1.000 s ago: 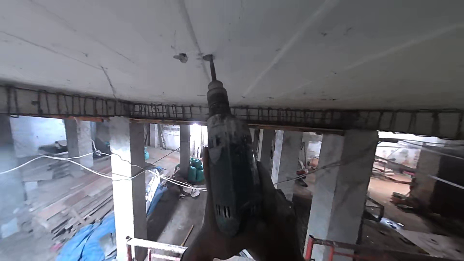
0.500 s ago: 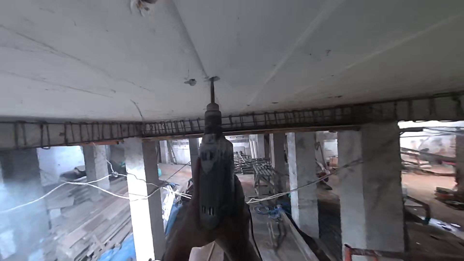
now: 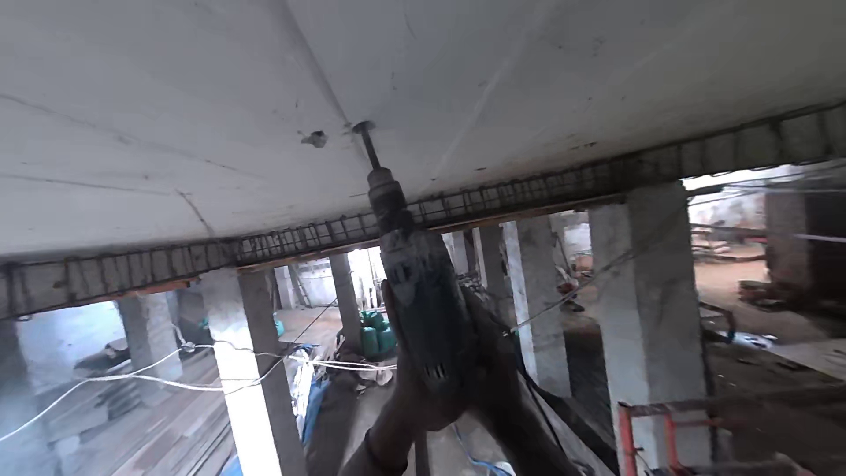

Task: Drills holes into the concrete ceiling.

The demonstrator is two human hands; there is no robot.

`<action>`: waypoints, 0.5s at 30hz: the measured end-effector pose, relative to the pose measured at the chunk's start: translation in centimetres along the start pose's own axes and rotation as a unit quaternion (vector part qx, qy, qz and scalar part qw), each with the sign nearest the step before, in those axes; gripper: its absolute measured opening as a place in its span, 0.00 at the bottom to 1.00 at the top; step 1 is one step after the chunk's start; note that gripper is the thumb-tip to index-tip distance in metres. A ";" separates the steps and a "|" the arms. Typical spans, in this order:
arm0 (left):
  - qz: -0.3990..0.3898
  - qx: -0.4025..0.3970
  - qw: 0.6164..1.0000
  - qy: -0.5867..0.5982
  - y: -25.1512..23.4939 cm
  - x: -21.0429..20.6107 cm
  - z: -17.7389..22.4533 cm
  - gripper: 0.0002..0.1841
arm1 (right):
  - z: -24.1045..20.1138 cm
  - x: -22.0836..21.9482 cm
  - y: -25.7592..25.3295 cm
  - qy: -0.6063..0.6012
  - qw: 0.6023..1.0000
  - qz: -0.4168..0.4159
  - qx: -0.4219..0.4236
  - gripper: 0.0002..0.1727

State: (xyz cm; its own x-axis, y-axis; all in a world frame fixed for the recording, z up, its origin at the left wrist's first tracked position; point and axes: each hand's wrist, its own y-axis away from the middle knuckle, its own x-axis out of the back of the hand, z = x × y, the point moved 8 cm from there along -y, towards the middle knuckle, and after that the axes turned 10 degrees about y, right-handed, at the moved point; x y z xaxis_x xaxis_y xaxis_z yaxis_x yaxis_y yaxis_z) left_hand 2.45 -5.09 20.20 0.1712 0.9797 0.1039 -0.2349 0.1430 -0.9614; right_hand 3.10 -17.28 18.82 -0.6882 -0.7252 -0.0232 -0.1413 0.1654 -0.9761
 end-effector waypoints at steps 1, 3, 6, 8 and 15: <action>0.006 -0.006 1.000 0.011 -0.5 -0.6 -0.3 0.79 | 0.3 0.5 -0.7 0.021 1.000 -0.003 0.017 0.50; 0.021 -0.018 0.999 0.036 -0.8 -1.9 -0.7 0.78 | 0.9 1.7 -1.6 0.052 0.998 -0.015 0.029 0.48; 0.054 -0.008 0.996 0.074 -0.5 -3.5 -3.0 0.75 | 1.6 3.4 -2.8 0.109 0.992 -0.027 0.056 0.45; 0.073 0.007 0.993 0.094 -0.5 -4.4 -4.6 0.73 | 2.2 4.0 -3.4 0.142 0.986 -0.027 0.087 0.45; 0.075 -0.007 0.993 0.093 -0.7 -5.3 -5.1 0.74 | 3.8 3.7 -3.9 0.123 0.985 -0.038 0.116 0.44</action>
State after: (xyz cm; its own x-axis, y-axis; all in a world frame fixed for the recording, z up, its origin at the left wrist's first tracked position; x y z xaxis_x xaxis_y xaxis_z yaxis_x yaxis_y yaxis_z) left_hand 6.61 -11.13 19.00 0.3096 0.9467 -0.0889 -0.2590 -0.0060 -0.9658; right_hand 3.81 -23.18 21.70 -0.8371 -0.5416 0.0768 -0.0517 -0.0613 -0.9968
